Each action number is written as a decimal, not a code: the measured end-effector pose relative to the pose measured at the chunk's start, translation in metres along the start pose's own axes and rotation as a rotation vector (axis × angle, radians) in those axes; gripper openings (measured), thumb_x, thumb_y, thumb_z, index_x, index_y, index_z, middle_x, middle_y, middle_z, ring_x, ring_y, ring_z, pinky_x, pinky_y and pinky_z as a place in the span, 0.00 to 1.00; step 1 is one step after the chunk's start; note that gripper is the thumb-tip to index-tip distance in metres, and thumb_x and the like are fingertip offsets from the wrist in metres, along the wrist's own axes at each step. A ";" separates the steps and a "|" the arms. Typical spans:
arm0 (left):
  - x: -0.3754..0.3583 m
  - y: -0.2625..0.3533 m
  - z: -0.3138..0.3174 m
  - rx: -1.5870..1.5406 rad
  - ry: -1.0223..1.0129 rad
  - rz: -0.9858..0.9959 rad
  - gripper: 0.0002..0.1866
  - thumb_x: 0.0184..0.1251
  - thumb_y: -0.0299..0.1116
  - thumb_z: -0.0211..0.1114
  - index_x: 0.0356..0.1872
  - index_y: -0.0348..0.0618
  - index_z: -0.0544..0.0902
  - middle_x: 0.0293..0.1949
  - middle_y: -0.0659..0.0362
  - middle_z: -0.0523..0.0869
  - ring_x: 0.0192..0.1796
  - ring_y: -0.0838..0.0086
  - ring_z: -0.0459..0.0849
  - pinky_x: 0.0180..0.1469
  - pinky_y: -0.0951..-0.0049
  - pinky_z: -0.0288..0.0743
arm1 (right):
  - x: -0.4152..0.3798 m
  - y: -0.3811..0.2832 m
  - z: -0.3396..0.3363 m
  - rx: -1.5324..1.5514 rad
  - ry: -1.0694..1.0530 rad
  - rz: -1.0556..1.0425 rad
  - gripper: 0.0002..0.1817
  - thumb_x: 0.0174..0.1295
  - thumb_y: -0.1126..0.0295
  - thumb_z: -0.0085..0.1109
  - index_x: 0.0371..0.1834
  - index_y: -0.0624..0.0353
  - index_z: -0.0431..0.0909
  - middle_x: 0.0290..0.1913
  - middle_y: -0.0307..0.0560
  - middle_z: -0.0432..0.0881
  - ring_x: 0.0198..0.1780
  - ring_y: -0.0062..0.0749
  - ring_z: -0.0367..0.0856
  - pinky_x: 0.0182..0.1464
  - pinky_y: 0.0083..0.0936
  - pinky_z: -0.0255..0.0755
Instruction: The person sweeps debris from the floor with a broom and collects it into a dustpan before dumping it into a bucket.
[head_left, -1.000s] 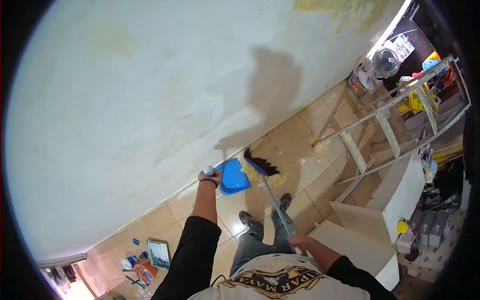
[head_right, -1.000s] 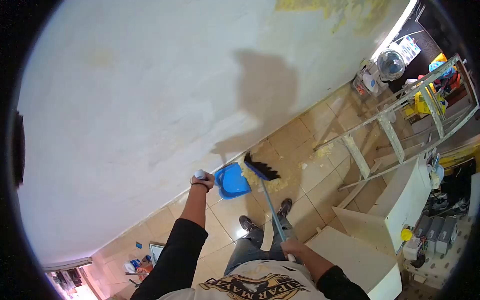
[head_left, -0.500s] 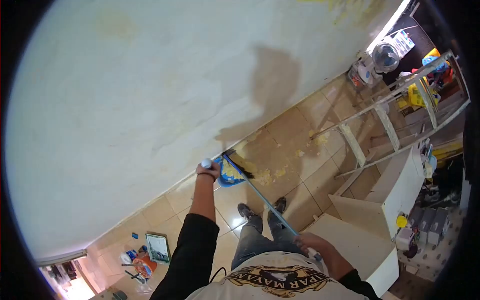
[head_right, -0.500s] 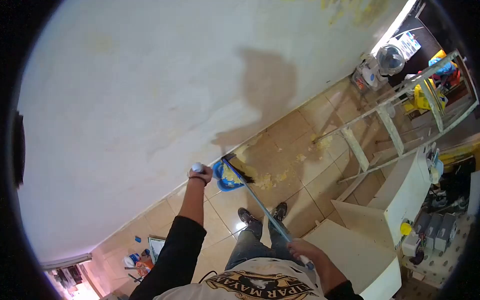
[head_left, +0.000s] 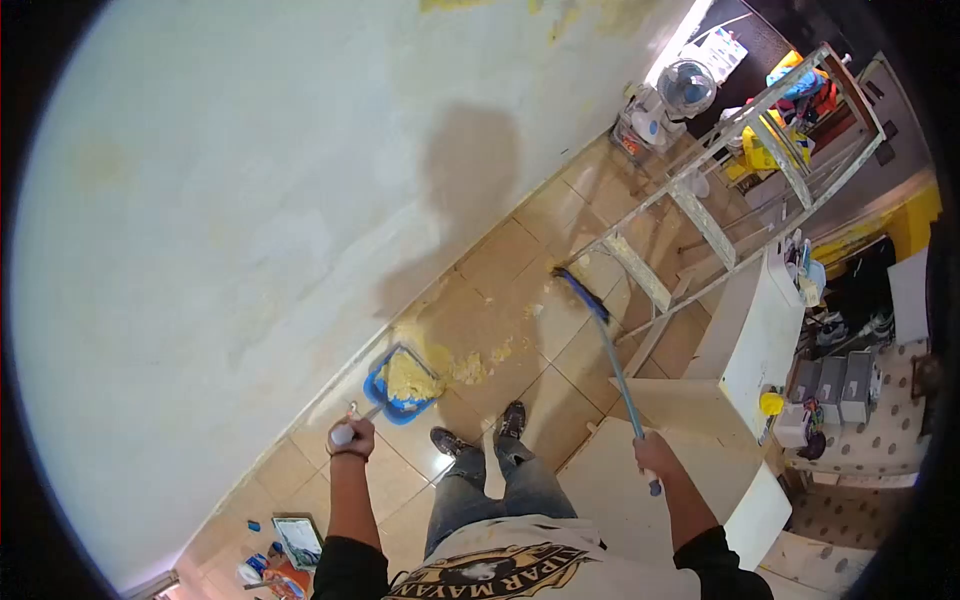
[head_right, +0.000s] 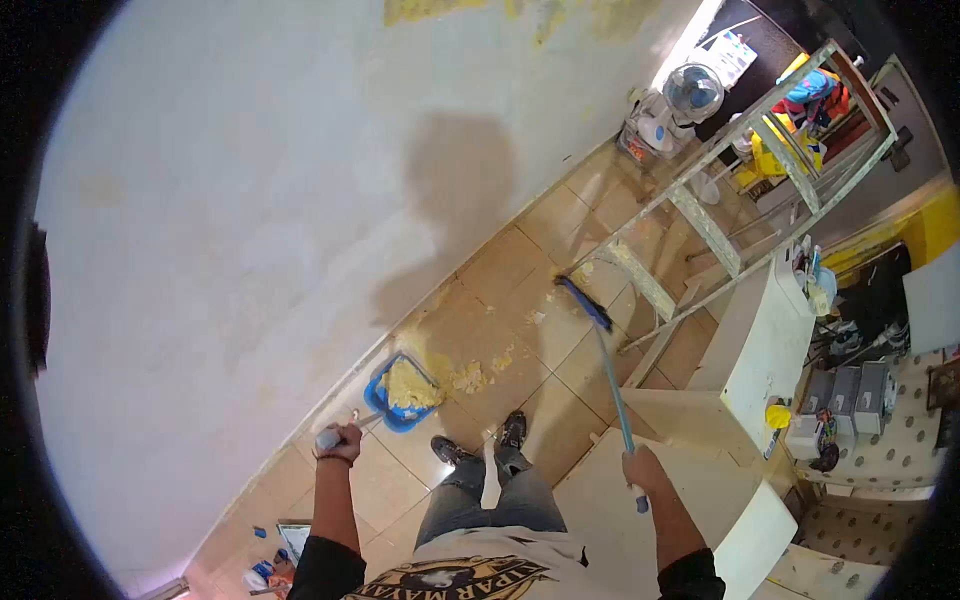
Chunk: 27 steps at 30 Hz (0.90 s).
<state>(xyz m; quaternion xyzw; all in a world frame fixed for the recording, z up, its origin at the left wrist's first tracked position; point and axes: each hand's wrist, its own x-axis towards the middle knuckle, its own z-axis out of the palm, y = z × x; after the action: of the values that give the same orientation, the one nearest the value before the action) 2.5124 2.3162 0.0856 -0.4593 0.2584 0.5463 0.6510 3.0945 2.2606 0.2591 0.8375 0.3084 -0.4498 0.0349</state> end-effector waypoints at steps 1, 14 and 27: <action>-0.006 -0.007 -0.003 0.014 -0.010 0.002 0.10 0.47 0.31 0.56 0.28 0.37 0.68 0.19 0.61 0.68 0.17 0.73 0.70 0.21 0.79 0.73 | 0.008 -0.004 -0.003 0.128 -0.001 -0.008 0.14 0.57 0.66 0.46 0.29 0.71 0.66 0.17 0.49 0.71 0.18 0.34 0.75 0.21 0.30 0.70; -0.049 -0.013 -0.004 0.104 0.161 -0.083 0.14 0.45 0.36 0.56 0.26 0.33 0.68 0.21 0.57 0.72 0.20 0.74 0.73 0.22 0.79 0.74 | 0.252 -0.035 0.020 -0.754 0.077 -0.221 0.13 0.49 0.65 0.58 0.31 0.65 0.79 0.33 0.56 0.80 0.38 0.43 0.80 0.37 0.36 0.75; -0.024 -0.001 -0.001 0.557 0.202 -0.170 0.16 0.50 0.40 0.48 0.24 0.33 0.66 0.18 0.56 0.70 0.16 0.75 0.71 0.13 0.84 0.69 | 0.007 -0.009 0.083 -0.456 -0.379 0.054 0.21 0.49 0.66 0.50 0.39 0.75 0.68 0.34 0.64 0.79 0.30 0.45 0.82 0.30 0.35 0.75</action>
<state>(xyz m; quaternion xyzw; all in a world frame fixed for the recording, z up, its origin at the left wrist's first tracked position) 2.5067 2.3034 0.1057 -0.3351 0.4225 0.3495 0.7662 3.0319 2.2432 0.2068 0.7171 0.3671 -0.5162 0.2909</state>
